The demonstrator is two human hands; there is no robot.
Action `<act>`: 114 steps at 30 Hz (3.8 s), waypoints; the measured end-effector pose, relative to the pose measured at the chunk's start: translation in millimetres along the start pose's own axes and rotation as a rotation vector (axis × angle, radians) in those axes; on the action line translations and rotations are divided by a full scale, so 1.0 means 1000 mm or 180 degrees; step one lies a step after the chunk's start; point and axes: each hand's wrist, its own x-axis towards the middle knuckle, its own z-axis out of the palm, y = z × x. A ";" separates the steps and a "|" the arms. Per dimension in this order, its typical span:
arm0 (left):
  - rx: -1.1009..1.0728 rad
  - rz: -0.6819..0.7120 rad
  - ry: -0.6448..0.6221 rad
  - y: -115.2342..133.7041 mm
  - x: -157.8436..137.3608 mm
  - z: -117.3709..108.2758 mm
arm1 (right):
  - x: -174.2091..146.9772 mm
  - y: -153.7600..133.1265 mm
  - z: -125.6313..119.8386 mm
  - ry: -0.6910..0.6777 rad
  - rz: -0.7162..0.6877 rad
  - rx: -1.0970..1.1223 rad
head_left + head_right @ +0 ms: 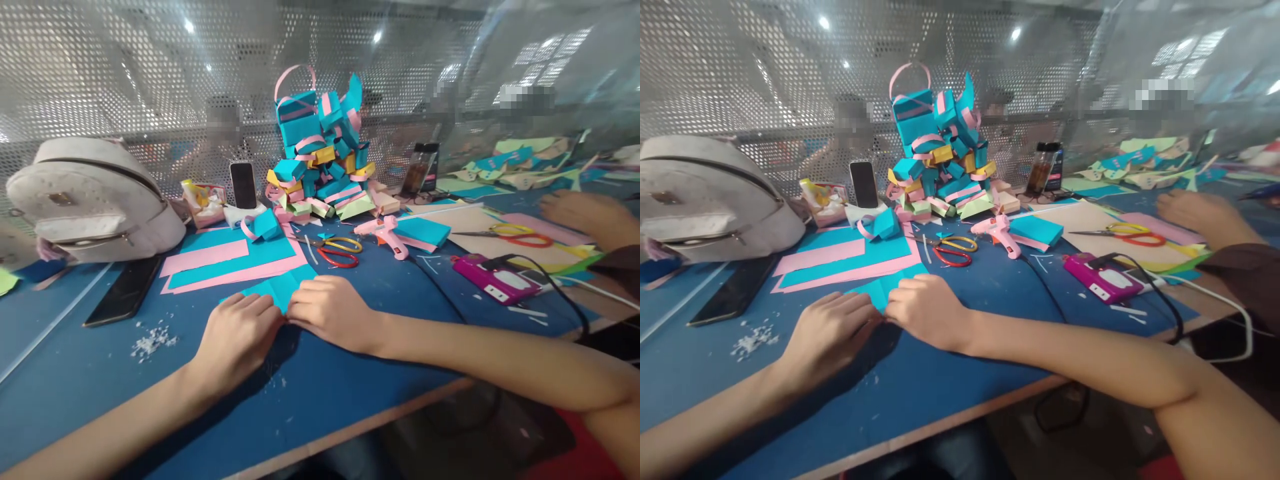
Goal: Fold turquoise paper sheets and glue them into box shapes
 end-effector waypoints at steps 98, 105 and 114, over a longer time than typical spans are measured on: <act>-0.0397 0.1095 -0.0633 -0.039 -0.044 -0.002 | -0.044 0.031 0.000 -0.0538 -0.0624 -0.0330; -0.0417 0.1243 -0.0895 -0.039 -0.026 0.009 | -0.028 0.014 0.006 -0.0836 -0.0451 0.0062; -0.0407 0.0945 -0.0354 -0.047 -0.054 0.009 | -0.077 0.032 -0.013 -0.0703 0.0475 -0.0438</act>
